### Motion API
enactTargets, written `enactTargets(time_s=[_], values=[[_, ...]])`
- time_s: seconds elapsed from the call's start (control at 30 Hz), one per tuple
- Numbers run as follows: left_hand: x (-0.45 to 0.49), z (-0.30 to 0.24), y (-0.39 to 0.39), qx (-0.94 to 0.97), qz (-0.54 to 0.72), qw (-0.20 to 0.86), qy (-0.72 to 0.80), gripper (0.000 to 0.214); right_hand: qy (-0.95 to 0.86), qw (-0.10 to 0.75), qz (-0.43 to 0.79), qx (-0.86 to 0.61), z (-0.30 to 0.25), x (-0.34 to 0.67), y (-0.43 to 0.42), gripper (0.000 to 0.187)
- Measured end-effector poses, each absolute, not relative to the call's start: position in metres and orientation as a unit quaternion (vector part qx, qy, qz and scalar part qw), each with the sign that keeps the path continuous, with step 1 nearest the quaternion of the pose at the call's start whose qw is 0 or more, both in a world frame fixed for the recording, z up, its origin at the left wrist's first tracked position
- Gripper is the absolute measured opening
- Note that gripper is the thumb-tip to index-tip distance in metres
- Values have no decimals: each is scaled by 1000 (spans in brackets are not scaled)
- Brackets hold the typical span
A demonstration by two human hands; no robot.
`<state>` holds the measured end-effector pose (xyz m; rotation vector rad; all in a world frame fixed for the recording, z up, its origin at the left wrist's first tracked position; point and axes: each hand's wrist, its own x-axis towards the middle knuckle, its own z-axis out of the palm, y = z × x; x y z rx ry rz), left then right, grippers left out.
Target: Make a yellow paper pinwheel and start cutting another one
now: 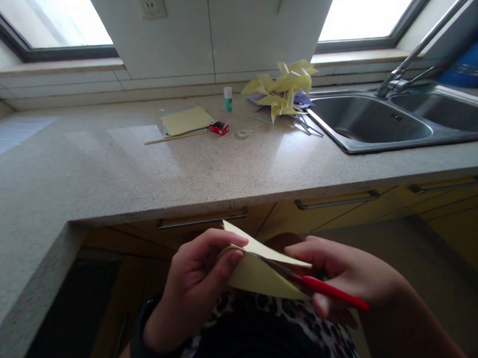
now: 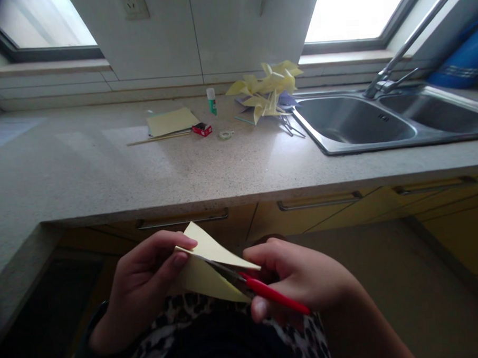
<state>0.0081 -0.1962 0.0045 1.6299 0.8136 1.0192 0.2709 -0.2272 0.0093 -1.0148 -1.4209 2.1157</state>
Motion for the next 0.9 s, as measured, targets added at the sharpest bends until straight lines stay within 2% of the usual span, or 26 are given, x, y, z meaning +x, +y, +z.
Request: enactTargets(time_s=[0.6,0.77,0.9], values=[[9,5,-196,677,426,477,364,9,-460,183,784,-374,10,270,-227,34],[7,6,-196,690,425,459,365,8,-480,157,768,-394,11,270,-226,38],[7,7,-196,693,431,464,346,12,-474,177,781,-366,8,270,-227,42]])
